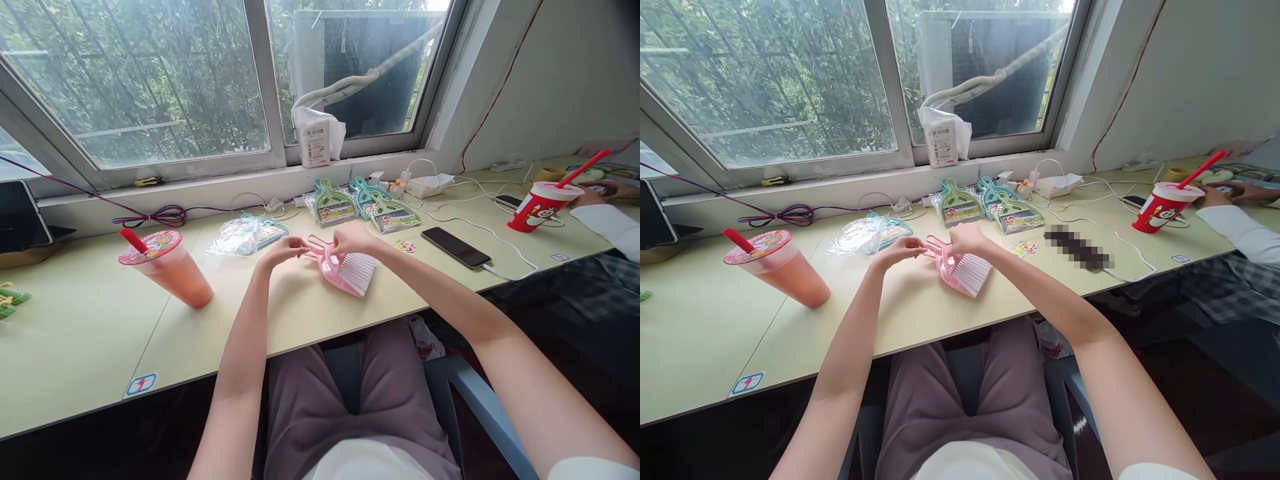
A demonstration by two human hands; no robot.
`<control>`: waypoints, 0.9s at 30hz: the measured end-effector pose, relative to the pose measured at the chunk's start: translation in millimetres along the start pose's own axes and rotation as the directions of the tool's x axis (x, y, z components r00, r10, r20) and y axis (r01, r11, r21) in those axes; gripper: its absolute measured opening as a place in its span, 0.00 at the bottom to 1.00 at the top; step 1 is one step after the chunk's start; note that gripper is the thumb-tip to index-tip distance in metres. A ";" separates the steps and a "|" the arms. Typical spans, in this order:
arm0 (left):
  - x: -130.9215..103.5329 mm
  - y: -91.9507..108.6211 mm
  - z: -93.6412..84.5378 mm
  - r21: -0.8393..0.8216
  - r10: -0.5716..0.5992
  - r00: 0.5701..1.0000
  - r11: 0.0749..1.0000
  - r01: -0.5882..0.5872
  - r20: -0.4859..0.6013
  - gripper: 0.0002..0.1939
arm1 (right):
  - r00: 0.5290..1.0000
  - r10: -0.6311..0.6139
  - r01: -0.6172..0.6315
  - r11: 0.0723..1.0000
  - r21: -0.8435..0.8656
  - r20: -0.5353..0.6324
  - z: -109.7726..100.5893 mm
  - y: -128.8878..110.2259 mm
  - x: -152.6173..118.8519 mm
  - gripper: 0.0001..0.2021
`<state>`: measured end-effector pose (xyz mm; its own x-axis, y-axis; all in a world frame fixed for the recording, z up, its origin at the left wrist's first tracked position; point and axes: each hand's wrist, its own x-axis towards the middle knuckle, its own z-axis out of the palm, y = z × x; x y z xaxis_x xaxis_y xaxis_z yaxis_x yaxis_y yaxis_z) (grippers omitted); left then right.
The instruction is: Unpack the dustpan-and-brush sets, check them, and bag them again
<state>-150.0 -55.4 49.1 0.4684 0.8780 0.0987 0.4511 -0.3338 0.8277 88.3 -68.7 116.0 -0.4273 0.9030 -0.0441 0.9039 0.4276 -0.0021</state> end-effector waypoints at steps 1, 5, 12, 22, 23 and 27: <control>-0.6 -1.4 -2.9 0.042 0.032 0.992 0.999 -0.027 -0.125 0.18 | 1.000 -0.019 0.019 1.000 -0.018 0.000 5.4 -8.7 0.1 0.13; 1.3 -14.6 -6.5 0.269 0.163 0.927 0.961 -0.071 -0.337 0.17 | 0.999 -0.051 0.051 0.998 -0.027 0.018 21.1 -21.1 4.1 0.12; 15.1 -26.2 14.3 0.463 0.261 0.937 0.877 -0.130 -0.231 0.10 | 0.997 -0.072 0.072 0.997 0.019 -0.006 37.1 -6.7 17.4 0.13; 15.7 -10.4 36.8 0.674 0.325 0.940 0.718 -0.172 -0.106 0.12 | 0.992 -0.116 0.128 0.947 0.293 -0.058 76.9 24.7 42.2 0.06; 15.8 -11.2 39.1 0.712 0.337 0.937 0.679 -0.178 -0.088 0.13 | 0.993 -0.108 0.120 0.942 0.313 -0.056 79.4 26.4 44.0 0.06; 16.9 -15.3 46.1 0.799 0.373 0.927 0.569 -0.196 -0.038 0.14 | 0.995 -0.076 0.095 0.924 0.371 -0.066 86.3 28.6 46.0 0.05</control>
<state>-113.9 -51.3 12.6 0.5734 0.7024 0.4218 0.7715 -0.6361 0.0104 95.9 -18.5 27.7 -0.4952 0.8685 0.0223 0.8003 0.4660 -0.3773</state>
